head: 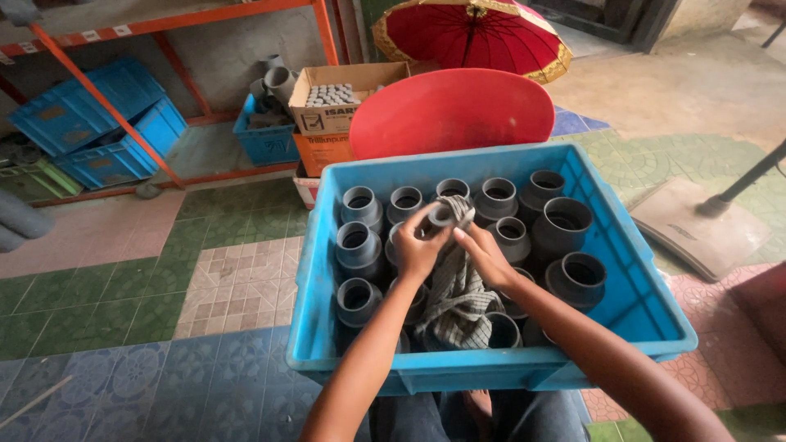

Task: The person cleans PVC couplings with a cloth, handling them one at a time and placing them into a cardboard box.

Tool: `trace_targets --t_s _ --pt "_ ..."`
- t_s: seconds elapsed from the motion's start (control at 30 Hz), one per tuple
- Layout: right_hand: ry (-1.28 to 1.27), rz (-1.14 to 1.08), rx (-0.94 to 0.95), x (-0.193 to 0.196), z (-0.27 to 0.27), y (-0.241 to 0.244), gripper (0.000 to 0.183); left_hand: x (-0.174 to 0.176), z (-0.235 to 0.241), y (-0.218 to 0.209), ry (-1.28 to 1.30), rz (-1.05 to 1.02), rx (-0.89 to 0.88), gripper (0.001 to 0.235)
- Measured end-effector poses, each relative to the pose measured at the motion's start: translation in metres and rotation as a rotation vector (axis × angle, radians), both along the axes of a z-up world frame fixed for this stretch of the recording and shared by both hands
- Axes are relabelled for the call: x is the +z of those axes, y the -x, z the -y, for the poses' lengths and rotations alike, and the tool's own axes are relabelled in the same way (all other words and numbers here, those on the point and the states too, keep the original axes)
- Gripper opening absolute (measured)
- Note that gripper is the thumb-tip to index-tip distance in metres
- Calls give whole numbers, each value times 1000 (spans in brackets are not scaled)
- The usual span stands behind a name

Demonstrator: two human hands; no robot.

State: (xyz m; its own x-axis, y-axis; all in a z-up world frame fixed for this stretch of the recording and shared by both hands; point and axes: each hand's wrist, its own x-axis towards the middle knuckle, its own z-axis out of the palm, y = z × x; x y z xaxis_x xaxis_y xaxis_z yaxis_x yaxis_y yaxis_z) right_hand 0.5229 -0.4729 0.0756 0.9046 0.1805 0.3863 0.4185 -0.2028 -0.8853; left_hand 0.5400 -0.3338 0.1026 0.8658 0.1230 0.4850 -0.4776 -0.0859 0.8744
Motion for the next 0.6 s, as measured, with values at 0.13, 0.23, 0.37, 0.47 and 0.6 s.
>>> trace_targets --t_s 0.13,0.23,0.37,0.47,0.6 --pt "42 -122 -50 39 -25 36 55 -18 -13 -22 -17 -24 210 43" --pt "81 -23 86 25 -20 21 52 -25 -20 -27 26 -54 174 48" --pt "28 -1 120 14 -16 18 53 -19 -17 -23 -55 -60 78 48" --pt "51 -10 142 18 -12 23 54 -22 -20 -30 -82 -22 75 49" --pt "-105 -165 152 19 -12 16 43 -31 -31 -36 21 -63 -115 27"
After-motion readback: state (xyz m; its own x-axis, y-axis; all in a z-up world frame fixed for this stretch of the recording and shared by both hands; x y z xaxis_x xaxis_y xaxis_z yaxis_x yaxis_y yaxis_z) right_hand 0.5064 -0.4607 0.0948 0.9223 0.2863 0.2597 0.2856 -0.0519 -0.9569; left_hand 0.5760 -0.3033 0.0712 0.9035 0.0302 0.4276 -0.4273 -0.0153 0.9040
